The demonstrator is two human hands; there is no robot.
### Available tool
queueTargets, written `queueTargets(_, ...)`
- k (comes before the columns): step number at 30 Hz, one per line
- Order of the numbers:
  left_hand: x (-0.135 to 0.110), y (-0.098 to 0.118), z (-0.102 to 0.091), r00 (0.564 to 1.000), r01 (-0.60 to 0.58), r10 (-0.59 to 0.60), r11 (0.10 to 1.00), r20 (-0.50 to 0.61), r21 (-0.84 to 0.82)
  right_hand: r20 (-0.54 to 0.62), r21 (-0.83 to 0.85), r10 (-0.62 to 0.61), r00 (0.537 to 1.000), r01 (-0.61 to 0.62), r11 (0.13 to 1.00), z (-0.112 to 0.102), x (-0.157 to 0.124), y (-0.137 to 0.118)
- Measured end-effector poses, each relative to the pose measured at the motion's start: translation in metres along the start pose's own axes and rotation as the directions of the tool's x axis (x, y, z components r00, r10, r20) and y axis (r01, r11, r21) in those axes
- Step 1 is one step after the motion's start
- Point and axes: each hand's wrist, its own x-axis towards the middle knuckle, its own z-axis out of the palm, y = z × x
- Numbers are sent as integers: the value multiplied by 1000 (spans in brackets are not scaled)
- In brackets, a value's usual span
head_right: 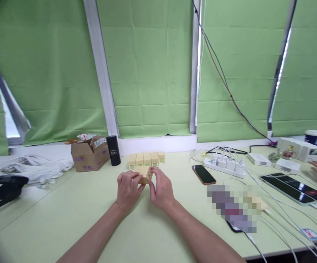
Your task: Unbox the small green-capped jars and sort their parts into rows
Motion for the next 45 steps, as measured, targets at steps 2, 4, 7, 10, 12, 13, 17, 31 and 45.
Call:
queueTargets(2,0,-2,2,1000,-13,12,999,-24,-29,1,-6,4,1000,-4,1000,1,0,0)
queueTargets(4,-1,-3,5,1000,-5,4,999,-25,-48,16,-5,14,1000,-14,1000,1,1,0)
queueTargets(7,1,-3,5,999,-6,5,999,-34,-53,32,5,23,999,-23,1000,1,2,-1)
queueTargets(10,3,-2,4,998,-25,23,999,-50,-39,42,16,30,999,-31,999,1,2,-2)
queueTargets(12,3,-2,3,999,-17,15,999,-42,-41,48,21,40,998,-41,999,1,2,-2)
queueTargets(13,4,-2,3,999,-8,6,999,-32,-45,49,22,47,998,-48,999,1,2,-2)
queueTargets(17,4,-1,4,999,-5,6,999,33,-44,67,4,88,994,-88,996,3,1,0)
queueTargets(31,4,6,-1,981,-35,42,999,188,-40,218,-94,215,952,-198,976,1,-2,2)
queueTargets(45,4,9,-1,968,-13,23,999,248,-44,262,-139,290,920,-262,955,0,1,-1)
